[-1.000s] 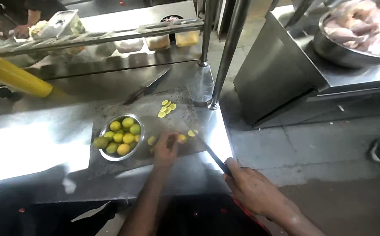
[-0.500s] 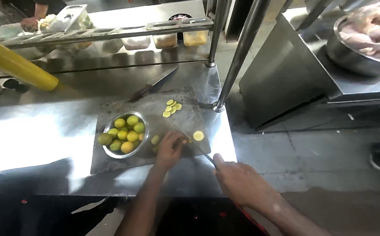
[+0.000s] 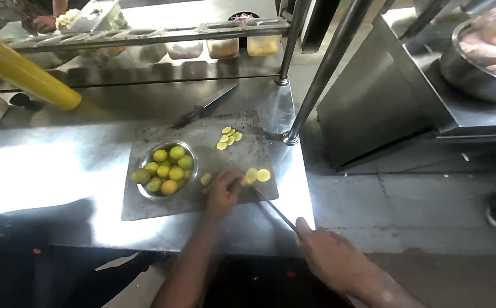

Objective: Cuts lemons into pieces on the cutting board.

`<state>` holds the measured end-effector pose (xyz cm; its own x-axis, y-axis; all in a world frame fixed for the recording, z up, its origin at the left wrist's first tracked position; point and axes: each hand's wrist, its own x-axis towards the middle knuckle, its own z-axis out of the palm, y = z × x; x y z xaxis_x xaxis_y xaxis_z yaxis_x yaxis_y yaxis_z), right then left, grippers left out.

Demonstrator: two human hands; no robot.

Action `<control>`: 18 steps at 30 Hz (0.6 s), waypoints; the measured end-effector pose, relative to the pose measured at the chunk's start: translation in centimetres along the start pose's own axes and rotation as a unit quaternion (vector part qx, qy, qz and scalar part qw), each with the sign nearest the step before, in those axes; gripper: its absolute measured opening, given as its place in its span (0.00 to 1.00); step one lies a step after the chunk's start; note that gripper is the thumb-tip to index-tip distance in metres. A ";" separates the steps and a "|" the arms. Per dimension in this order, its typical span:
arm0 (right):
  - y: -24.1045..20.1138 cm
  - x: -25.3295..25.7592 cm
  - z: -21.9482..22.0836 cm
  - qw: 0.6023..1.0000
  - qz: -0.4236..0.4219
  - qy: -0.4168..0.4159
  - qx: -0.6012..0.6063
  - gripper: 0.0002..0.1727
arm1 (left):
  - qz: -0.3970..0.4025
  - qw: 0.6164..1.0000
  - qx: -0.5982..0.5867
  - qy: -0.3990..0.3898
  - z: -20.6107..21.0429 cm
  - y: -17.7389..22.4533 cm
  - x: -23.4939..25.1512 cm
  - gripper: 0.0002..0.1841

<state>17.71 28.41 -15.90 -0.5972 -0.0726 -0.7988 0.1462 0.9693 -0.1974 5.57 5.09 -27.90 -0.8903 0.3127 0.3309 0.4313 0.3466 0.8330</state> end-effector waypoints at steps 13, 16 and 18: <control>3.6 -2.1 2.7 0.986 -0.050 0.134 0.089 0.21 | -0.033 0.999 0.001 0.036 1.0 0.3 -0.6 0.10; 2.3 -1.8 2.1 0.988 -0.045 0.119 0.086 0.20 | -0.030 0.999 -0.021 0.021 0.2 0.6 -1.0 0.09; 1.2 -1.4 2.0 0.989 -0.051 0.112 0.083 0.20 | -0.022 0.999 0.016 0.020 -0.2 1.1 -1.2 0.09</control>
